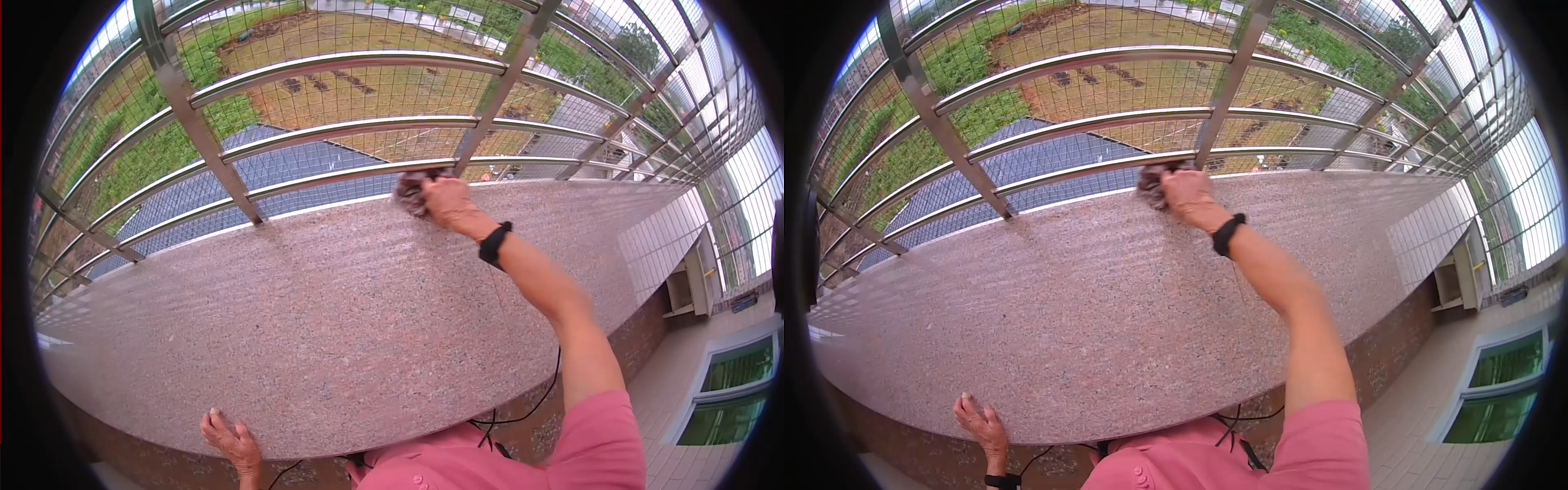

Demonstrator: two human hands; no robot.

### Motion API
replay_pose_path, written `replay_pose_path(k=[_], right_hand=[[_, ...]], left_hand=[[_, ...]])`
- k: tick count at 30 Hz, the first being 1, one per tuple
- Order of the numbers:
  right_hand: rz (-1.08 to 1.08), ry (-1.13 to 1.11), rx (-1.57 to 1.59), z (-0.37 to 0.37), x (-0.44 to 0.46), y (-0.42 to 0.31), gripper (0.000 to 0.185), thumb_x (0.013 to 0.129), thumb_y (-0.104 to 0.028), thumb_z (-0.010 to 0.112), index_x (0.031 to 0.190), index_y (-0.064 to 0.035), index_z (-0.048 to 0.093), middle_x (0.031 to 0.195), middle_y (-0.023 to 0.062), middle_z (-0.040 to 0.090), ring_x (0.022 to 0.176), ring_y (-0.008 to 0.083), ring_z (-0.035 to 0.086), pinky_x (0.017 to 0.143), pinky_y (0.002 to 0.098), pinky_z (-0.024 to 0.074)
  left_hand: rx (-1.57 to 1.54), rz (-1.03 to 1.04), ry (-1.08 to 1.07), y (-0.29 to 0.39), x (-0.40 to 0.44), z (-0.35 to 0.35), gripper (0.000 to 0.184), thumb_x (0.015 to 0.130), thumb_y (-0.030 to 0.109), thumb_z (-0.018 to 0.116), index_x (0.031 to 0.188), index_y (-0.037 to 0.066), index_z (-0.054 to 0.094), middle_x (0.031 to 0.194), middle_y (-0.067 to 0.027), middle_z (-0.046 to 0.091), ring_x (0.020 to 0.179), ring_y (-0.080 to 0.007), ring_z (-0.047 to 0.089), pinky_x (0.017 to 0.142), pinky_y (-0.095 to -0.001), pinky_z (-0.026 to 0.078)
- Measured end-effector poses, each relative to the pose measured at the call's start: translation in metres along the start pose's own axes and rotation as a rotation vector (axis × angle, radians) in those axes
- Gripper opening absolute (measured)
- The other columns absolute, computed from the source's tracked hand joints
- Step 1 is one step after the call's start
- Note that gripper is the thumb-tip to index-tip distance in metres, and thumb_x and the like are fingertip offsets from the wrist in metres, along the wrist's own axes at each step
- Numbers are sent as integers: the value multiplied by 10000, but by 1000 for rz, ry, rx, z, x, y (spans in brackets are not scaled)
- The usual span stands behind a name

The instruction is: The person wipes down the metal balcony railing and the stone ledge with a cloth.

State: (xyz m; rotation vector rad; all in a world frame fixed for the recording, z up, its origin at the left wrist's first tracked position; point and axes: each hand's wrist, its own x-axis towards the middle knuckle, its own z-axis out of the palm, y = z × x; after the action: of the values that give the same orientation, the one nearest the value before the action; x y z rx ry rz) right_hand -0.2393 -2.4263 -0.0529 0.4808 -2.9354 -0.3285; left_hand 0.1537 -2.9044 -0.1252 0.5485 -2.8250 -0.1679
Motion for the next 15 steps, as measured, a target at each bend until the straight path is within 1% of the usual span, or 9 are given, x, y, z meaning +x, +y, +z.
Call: replay_pose_path(k=[2, 4, 6, 7, 8, 10, 12, 14, 15], right_hand=[[32, 35, 50, 7, -13, 13, 145, 815, -166, 537, 853, -44, 606, 759, 147, 656, 714, 295, 670, 615, 397, 540], [60, 77, 106, 10, -10, 8, 156, 810, -167, 532, 854, -36, 603, 766, 161, 661, 727, 312, 670, 628, 411, 541], [197, -3, 120, 7, 1, -6, 145, 808, -139, 518, 881, -53, 610, 788, 152, 679, 760, 294, 679, 651, 391, 542], [230, -1, 152, 4, 3, -13, 173, 822, -158, 494, 886, -51, 613, 817, 174, 678, 774, 308, 679, 657, 394, 542], [237, 16, 144, 1, 5, -19, 173, 822, -158, 494, 886, -51, 613, 817, 174, 678, 774, 308, 679, 657, 394, 542], [324, -54, 335, -6, 10, -33, 243, 806, -204, 476, 890, -16, 606, 825, 246, 655, 799, 358, 667, 680, 452, 533], [338, -24, 430, -7, 9, -56, 265, 806, -224, 478, 915, -11, 589, 820, 250, 652, 790, 366, 665, 671, 459, 531], [243, -46, 533, -9, 9, -81, 270, 806, -229, 471, 932, -12, 571, 809, 257, 647, 778, 381, 657, 660, 472, 526], [212, -69, 600, -14, 10, -96, 267, 806, -237, 487, 939, -21, 570, 826, 250, 648, 790, 383, 653, 684, 472, 522]], left_hand=[[23, -2, -8, 1, -1, -1, 485, 829, 221, 495, 1237, -21, 394, 1213, -194, 359, 1147, -367, 356, 983, -501, 259], [43, -11, -8, 2, 0, -1, 480, 825, 218, 494, 1233, -16, 397, 1205, -192, 358, 1144, -359, 354, 981, -497, 263], [45, -35, -29, 7, 1, -7, 481, 820, 218, 495, 1229, -15, 397, 1202, -190, 357, 1146, -356, 351, 983, -497, 259], [40, -54, -53, 10, 3, -8, 483, 814, 218, 497, 1225, -14, 397, 1198, -188, 356, 1149, -354, 347, 985, -497, 255], [30, -49, -38, 9, 4, -4, 483, 814, 218, 497, 1225, -14, 397, 1198, -188, 356, 1149, -354, 347, 985, -497, 255], [106, -25, 37, 0, -1, 6, 478, 802, 218, 502, 1206, -14, 399, 1181, -183, 358, 1144, -354, 345, 987, -500, 245], [92, -50, 19, 6, 1, 2, 481, 793, 213, 510, 1202, -14, 399, 1179, -183, 357, 1145, -354, 340, 990, -503, 239], [83, -64, 1, 9, 2, 0, 484, 785, 208, 519, 1198, -14, 399, 1176, -182, 355, 1147, -354, 336, 993, -506, 233], [72, -62, -8, 8, 2, 0, 488, 776, 202, 527, 1195, -15, 400, 1176, -184, 353, 1147, -354, 333, 996, -506, 230]])
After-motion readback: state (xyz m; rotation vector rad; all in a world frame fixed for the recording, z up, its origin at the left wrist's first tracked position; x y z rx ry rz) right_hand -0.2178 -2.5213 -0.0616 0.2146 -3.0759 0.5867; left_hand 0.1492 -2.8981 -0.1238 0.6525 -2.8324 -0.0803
